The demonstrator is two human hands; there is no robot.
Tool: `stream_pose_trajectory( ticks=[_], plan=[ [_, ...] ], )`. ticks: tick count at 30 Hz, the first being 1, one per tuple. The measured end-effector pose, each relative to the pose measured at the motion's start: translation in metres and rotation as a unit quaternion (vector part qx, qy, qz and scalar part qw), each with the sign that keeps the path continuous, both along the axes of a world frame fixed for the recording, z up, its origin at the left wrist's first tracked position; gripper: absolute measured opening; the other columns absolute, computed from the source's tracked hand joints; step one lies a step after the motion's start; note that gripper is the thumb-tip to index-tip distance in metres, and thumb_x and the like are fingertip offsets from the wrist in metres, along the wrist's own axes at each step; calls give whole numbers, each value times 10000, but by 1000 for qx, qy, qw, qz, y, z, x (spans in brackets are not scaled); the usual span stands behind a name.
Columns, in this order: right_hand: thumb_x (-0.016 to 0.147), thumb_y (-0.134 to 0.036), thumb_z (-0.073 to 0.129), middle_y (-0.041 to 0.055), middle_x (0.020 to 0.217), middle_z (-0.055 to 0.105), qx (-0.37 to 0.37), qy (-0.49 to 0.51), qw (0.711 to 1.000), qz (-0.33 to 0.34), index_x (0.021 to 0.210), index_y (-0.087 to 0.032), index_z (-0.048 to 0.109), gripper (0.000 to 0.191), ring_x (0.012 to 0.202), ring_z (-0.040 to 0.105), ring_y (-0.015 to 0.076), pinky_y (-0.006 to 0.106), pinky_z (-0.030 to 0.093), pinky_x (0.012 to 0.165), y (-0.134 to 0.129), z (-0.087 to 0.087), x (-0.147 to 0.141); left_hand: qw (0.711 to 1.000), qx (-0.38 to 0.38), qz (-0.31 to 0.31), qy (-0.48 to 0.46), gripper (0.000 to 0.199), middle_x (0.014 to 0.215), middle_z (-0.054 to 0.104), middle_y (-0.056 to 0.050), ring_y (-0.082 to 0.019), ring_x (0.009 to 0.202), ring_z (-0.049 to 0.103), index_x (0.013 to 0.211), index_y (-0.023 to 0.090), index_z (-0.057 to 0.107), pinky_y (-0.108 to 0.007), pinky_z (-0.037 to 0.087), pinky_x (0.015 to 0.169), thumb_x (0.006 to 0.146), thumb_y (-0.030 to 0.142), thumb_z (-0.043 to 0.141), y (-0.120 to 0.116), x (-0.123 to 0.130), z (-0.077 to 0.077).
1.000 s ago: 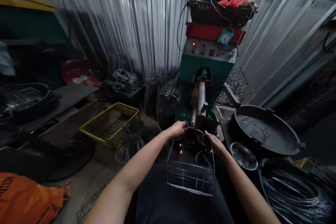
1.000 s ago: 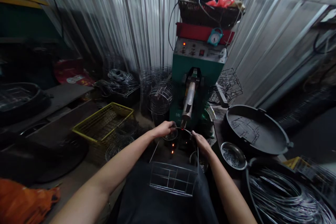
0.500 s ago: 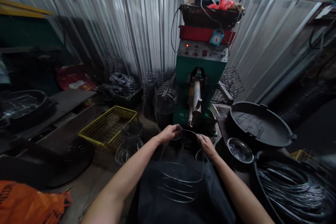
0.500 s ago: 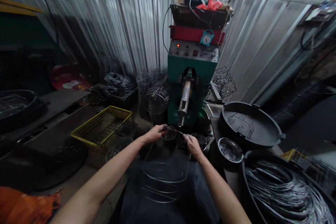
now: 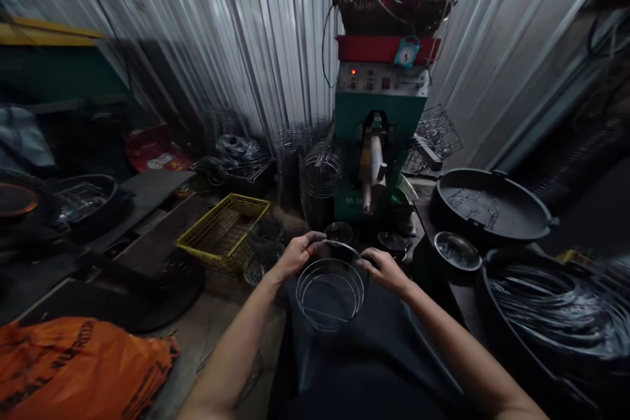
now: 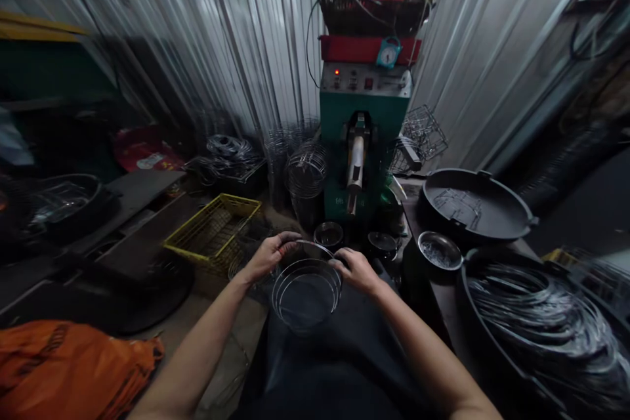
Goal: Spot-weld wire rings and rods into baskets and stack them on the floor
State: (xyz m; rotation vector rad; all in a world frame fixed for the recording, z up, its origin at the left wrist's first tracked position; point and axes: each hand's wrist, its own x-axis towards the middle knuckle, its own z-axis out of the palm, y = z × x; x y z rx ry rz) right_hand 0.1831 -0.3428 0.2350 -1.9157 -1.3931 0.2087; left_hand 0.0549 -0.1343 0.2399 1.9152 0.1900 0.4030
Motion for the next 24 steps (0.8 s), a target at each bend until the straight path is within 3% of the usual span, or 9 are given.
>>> stream_pose_trajectory(
  ticks=[3,7,10,13,16,20,24],
  plan=[
    [814,-352,409,31,682,545,-14,7,999,-33,699,-180,520,235,653,503,143,247,361,609,6,2,-5,998,-57,37,5,395,999,628,-73,-207,939,556,1039,170,585,-314,408,836,713,393,576,8,-5,-11],
    [794,-380,392,-8,564,462,1,69,987,-143,598,-182,461,287,562,439,122,237,317,541,5,4,3,969,-173,178,-6,516,1001,616,-94,-201,903,571,1071,159,563,-321,411,811,648,451,620,5,-21,-52],
    [764,-421,412,-35,513,401,41,172,962,-208,583,-179,440,304,507,392,104,226,292,489,0,-1,16,918,-289,270,1,577,942,627,-102,-192,828,592,1075,143,541,-305,434,717,651,533,574,-18,-41,-92],
    [717,-448,463,-59,466,339,63,270,929,-247,570,-178,429,310,444,327,82,217,252,431,0,-10,29,877,-398,267,24,599,880,641,-100,-192,804,602,1054,138,539,-288,437,668,650,580,545,-49,-54,-119],
    [677,-427,521,-69,437,319,69,345,895,-274,540,-180,417,301,414,300,69,209,237,397,3,-18,36,852,-467,232,48,566,840,639,-100,-185,775,609,1041,123,521,-287,443,662,682,561,533,-74,-51,-127],
    [674,-390,557,-54,441,395,87,448,845,-279,575,-180,445,257,405,366,80,203,299,359,1,-19,42,811,-534,202,128,464,790,625,-102,-179,714,615,1001,110,503,-307,457,661,758,504,482,-90,-34,-124],
    [680,-366,596,-40,471,455,110,524,796,-283,644,-176,469,231,397,416,81,197,363,342,-9,-21,48,817,-527,191,137,422,858,623,-108,-182,761,616,1021,130,486,-309,455,678,770,469,490,-97,-20,-121]
  ],
)
